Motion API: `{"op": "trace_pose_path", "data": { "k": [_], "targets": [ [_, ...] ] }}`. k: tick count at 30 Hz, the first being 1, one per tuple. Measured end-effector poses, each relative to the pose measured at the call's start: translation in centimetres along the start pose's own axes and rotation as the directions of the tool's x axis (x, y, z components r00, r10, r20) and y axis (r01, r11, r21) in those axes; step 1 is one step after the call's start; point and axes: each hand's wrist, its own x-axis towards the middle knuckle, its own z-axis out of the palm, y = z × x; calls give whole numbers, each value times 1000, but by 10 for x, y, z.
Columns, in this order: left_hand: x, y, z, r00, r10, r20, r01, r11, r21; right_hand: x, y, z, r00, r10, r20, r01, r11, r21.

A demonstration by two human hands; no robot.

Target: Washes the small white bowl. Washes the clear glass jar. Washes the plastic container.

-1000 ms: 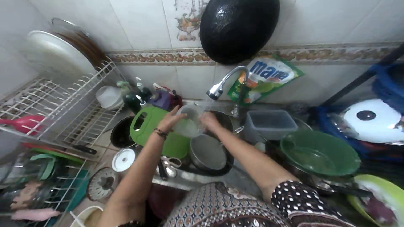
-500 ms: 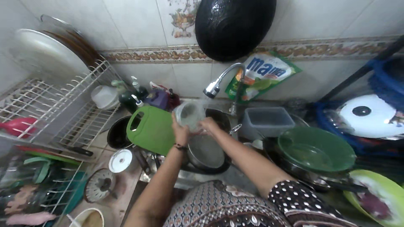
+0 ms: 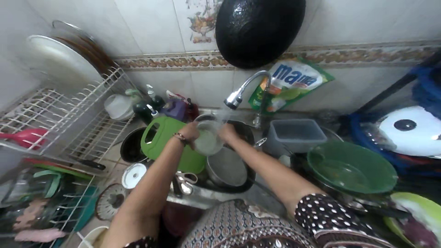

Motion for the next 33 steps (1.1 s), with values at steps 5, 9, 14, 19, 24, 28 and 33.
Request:
{"op": "trace_pose_path", "data": {
  "k": [5,9,14,19,24,28,33],
  "targets": [
    [6,3,-5,994,67,-91,-52,986,155,1,1,-2,993,-116,-22,116,993,-35],
    [-1,-13,36,940,47,-338,-106,982,-158,2,6,-1,996,89,32,-93,983,159],
    [6,-17,98,917,-117,-381,-295,443,-846,11,23,16,980,183,76,-198,884,424],
    [2,-14,81,955,-90,-282,-183,571,-800,12,22,0,974,218,63,-226,958,175],
    [2,-14,55,990,-44,-131,-45,792,-608,16,13,-15,997,74,-4,-74,996,-42],
    [7,-13,36,999,-2,-34,-13,902,-432,10,-2,-25,998,-65,-15,61,982,-181],
    [17,-6,23,999,14,52,3,953,-304,14,-11,-27,954,-293,-62,258,909,-326]
  ]
}}
